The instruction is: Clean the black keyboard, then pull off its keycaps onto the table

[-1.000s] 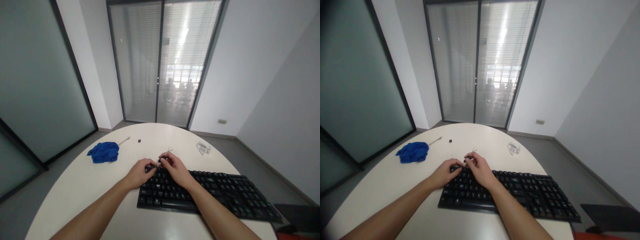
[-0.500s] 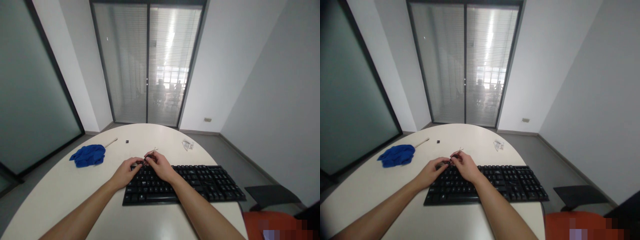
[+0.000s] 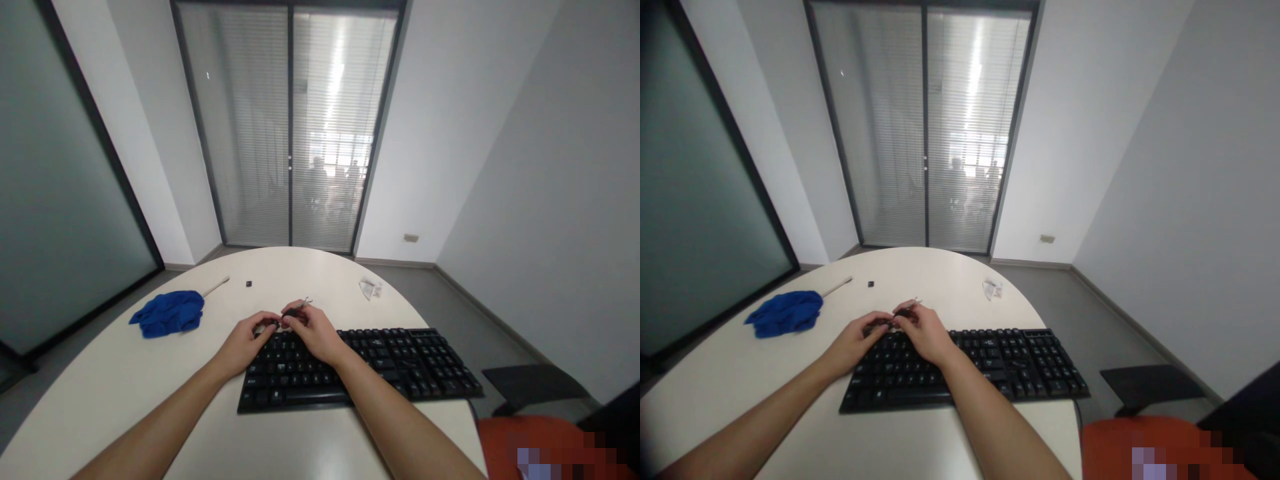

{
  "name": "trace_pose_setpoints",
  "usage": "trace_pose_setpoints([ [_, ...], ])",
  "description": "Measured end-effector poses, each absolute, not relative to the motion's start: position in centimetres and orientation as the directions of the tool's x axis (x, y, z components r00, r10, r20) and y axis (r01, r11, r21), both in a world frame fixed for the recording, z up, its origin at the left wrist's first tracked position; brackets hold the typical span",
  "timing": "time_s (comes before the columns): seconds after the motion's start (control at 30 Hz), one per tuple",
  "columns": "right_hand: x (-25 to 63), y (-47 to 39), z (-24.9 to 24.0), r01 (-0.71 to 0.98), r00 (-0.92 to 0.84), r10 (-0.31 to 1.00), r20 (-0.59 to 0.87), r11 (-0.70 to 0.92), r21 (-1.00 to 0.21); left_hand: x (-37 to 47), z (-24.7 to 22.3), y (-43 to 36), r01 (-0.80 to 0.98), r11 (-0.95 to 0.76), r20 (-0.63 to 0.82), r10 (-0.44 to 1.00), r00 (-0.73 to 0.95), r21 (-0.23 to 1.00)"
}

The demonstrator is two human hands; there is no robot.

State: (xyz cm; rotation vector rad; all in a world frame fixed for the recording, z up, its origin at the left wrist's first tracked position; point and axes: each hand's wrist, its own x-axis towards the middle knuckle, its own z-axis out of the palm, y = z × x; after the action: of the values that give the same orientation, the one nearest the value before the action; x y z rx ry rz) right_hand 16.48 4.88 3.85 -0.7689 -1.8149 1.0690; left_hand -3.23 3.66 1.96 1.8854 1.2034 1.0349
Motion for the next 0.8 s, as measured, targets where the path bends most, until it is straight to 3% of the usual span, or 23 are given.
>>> trace_pose_setpoints([
  [0.4, 16.6, 4.6, 3.9, 0.179, -0.491, 0.799, 0.348, 0.483, -0.857, -3.2, 2.6, 4.0, 0.406, -0.327, 0.243, 0.939, 0.244, 0.854],
  [0.63, 16.5, 4.7, 3.9, 0.184, -0.47, 0.814, 0.343, 0.47, -0.863, -3.6, 1.8, 4.9, 0.346, -0.251, 0.255, 0.966, 0.035, 0.904],
  [0.8, 16.5, 4.7, 3.9, 0.215, -0.448, 0.832, 0.327, 0.455, -0.864, -3.8, 1.3, 5.0, 0.465, -0.254, 0.267, 0.963, 0.039, 0.848],
])
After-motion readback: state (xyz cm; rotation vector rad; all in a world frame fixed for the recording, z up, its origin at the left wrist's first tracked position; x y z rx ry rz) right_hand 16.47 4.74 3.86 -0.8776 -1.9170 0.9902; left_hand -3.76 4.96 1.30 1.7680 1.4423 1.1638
